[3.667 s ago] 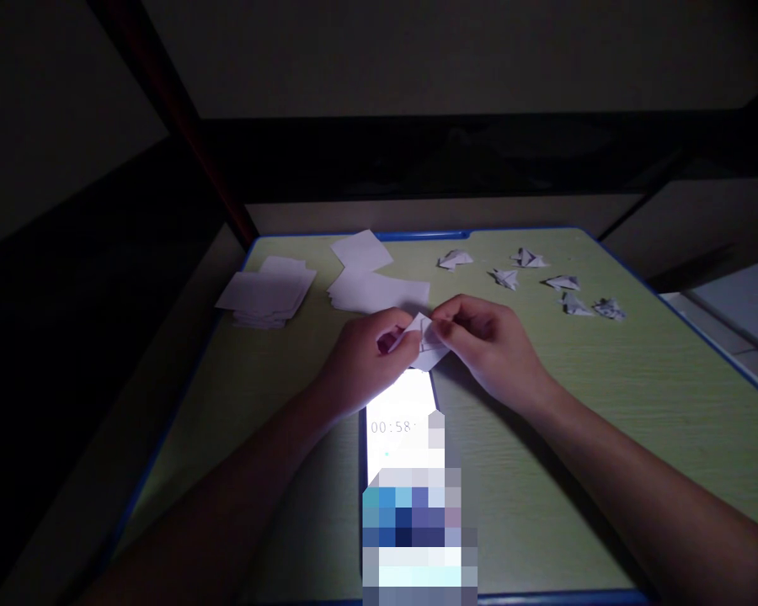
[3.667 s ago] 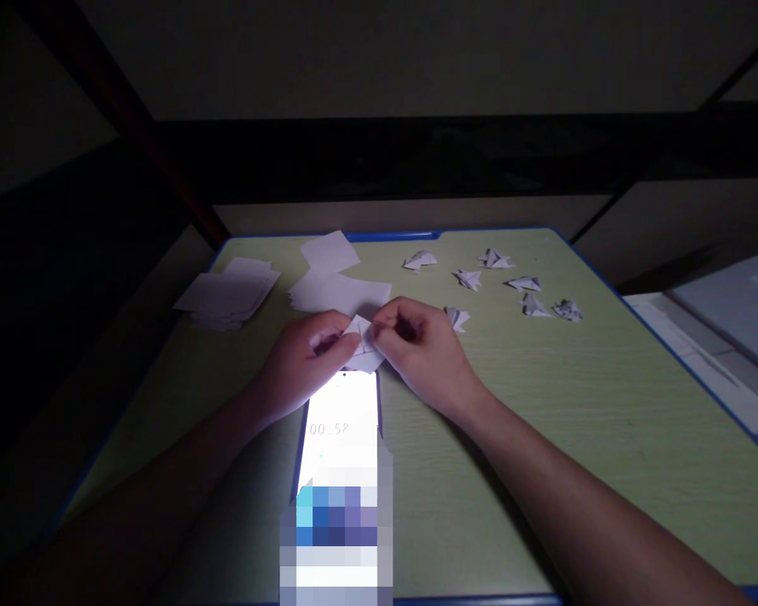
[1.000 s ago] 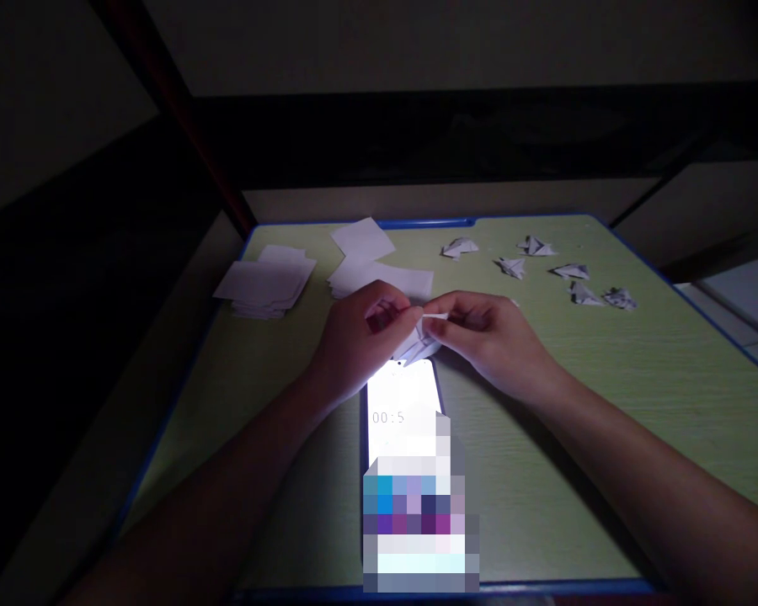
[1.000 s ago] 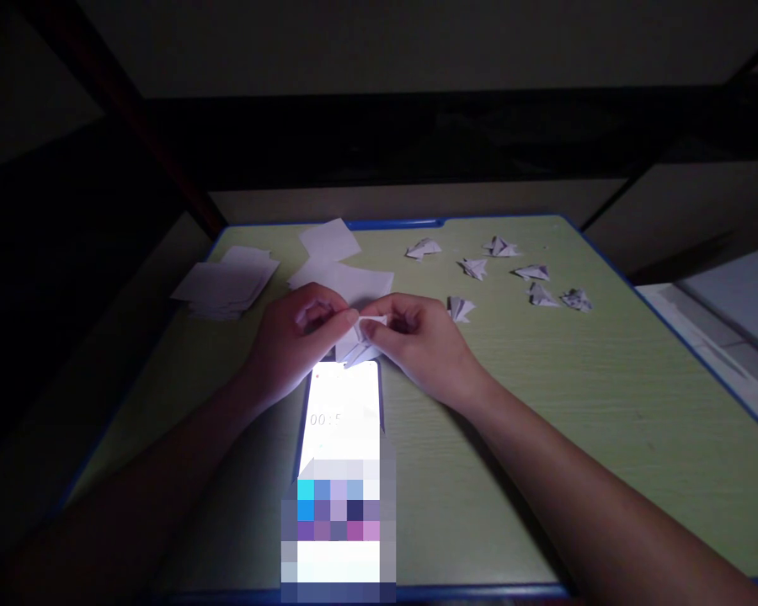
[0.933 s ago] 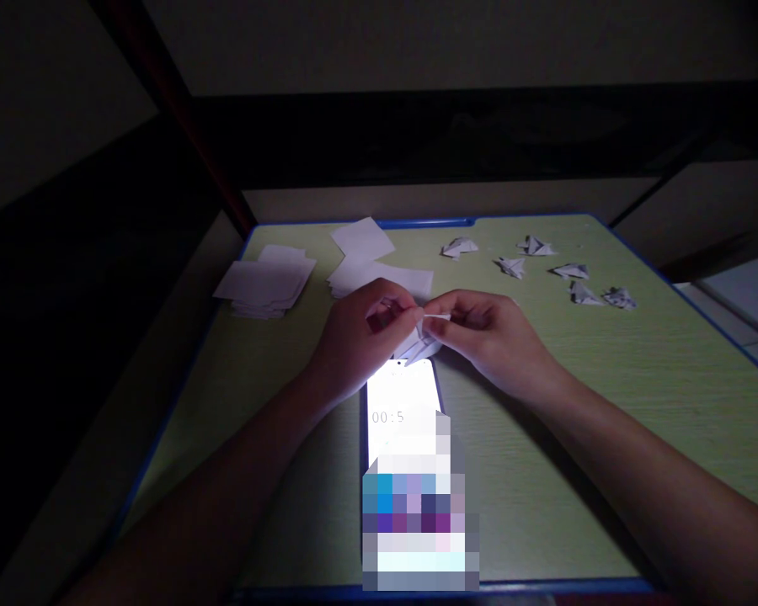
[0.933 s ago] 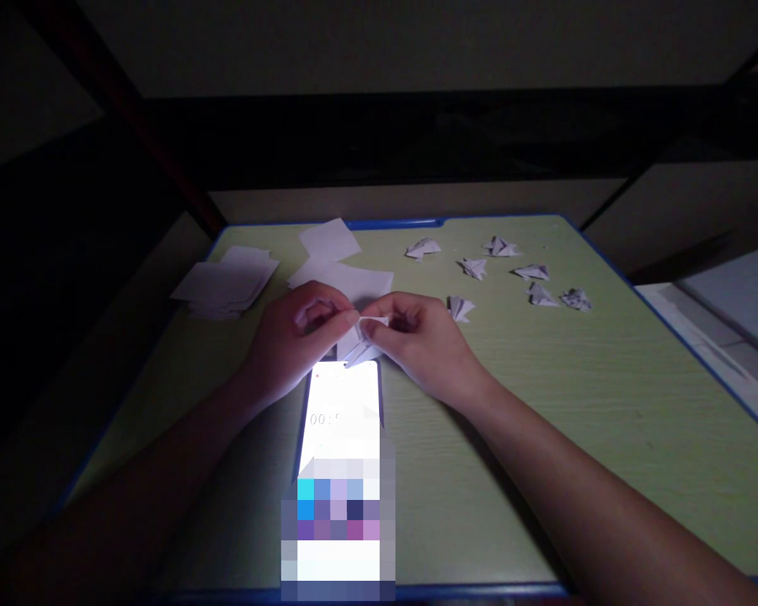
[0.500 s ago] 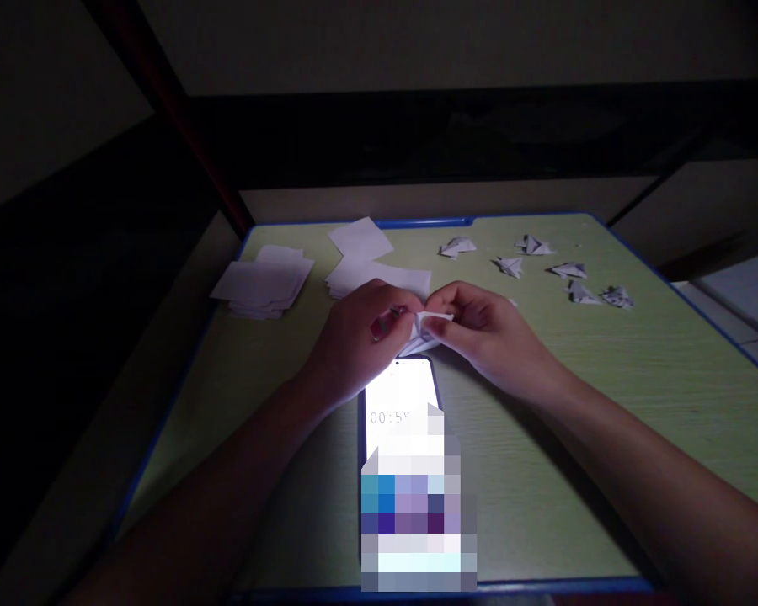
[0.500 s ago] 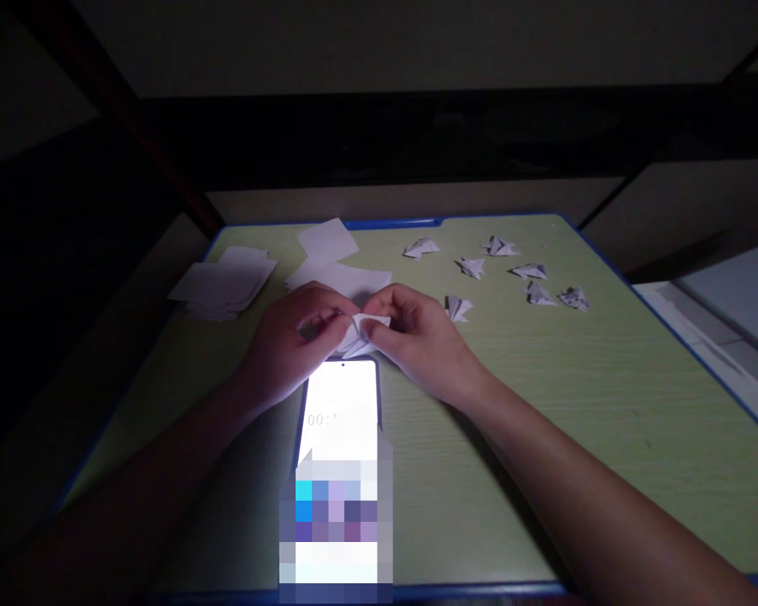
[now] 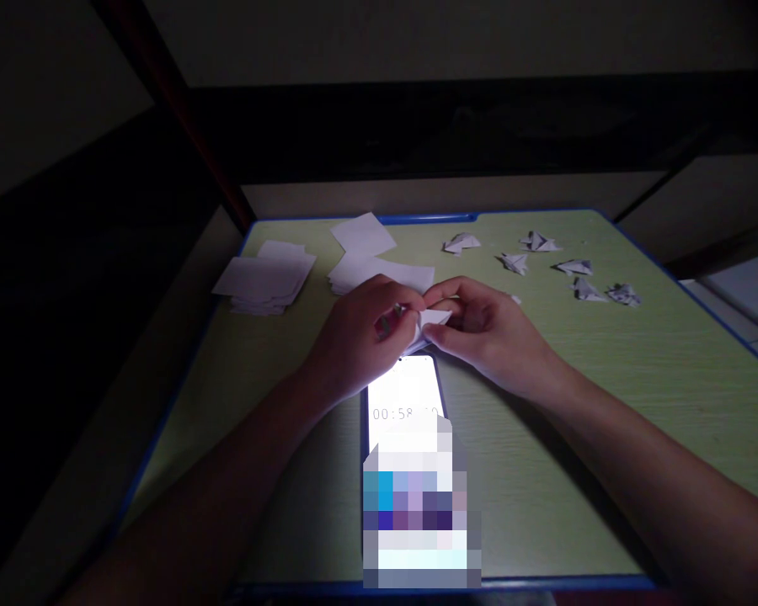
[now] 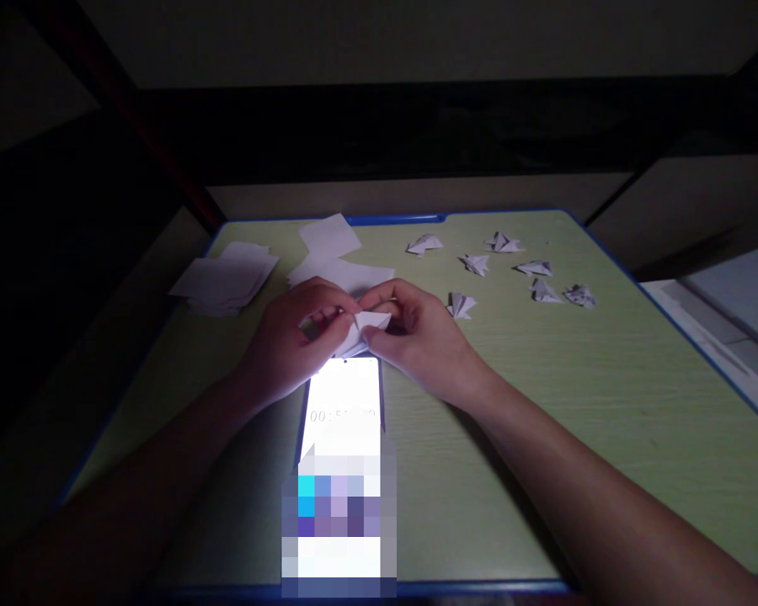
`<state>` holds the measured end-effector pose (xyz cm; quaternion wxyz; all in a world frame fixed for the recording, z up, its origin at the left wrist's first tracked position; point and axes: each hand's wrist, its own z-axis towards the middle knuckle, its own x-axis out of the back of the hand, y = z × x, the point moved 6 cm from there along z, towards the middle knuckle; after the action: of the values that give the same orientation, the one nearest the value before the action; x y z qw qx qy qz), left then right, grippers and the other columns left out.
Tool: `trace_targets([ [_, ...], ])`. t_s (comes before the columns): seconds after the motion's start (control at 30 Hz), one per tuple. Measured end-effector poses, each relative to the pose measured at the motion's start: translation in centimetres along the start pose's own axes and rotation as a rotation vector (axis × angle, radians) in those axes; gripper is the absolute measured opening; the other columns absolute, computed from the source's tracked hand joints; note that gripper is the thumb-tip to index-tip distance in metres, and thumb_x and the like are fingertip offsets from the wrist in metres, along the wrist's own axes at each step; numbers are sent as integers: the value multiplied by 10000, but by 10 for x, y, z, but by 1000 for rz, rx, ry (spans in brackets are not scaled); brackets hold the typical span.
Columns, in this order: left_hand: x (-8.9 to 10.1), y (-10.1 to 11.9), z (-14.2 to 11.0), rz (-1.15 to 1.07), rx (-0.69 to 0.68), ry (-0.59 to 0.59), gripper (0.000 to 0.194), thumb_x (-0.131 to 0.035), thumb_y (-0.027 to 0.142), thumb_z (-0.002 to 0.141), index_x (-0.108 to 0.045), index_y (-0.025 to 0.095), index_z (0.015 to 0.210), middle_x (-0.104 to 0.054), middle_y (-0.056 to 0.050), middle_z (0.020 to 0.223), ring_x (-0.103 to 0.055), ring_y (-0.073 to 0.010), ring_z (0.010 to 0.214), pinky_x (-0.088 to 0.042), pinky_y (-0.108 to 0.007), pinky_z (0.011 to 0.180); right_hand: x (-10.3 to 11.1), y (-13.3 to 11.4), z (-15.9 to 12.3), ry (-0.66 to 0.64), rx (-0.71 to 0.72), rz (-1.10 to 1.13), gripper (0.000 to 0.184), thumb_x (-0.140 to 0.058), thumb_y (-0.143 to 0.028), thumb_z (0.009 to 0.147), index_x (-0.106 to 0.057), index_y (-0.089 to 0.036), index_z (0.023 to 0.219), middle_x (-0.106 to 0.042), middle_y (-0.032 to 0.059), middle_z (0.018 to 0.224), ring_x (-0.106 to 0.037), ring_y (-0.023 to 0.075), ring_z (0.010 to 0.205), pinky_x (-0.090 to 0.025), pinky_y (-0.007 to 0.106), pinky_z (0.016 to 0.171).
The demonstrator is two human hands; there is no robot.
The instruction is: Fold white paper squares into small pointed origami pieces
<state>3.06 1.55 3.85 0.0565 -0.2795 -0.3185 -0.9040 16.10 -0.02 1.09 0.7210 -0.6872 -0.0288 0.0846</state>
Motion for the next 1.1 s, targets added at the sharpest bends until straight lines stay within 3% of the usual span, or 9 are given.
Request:
trace_targets([
  [0.27,1,0,1,26,-26,8,121,-558,49,791,-618,150,820,-604,-5,755,-530,-82,628,-431,-211,583,0,0,0,-5,-12,-27,259,-672,-114,670,-574,-164,905,-618,-19,679,-561,116,585,-418,255,535],
  [0.47,1,1,1,63,-38,24,128,-562,52,806,-618,163,838,-605,11,759,-521,-72,615,-431,-205,584,8,1,2,48,-6,-42,99,-603,-215,778,-609,-159,859,-592,-13,665,-535,116,596,-380,260,541],
  [0.6,3,2,0,80,-45,62,125,-584,46,800,-613,159,845,-600,17,755,-520,-69,623,-428,-197,579,7,2,2,24,-24,18,145,-640,-228,765,-617,-157,889,-615,-2,712,-556,122,628,-399,261,563],
  [0.77,3,2,1,72,-40,79,121,-583,39,809,-606,151,850,-608,13,775,-541,-67,659,-423,-184,572,1,-2,0,-14,-35,47,287,-672,-120,683,-594,-145,958,-638,-5,708,-565,115,599,-428,250,547],
  [1.1,2,2,0,44,-49,72,138,-581,27,810,-600,157,851,-599,14,771,-551,-72,679,-420,-185,579,2,-1,0,-3,-4,6,286,-670,-97,678,-584,-139,947,-615,-26,663,-537,91,550,-430,225,502],
])
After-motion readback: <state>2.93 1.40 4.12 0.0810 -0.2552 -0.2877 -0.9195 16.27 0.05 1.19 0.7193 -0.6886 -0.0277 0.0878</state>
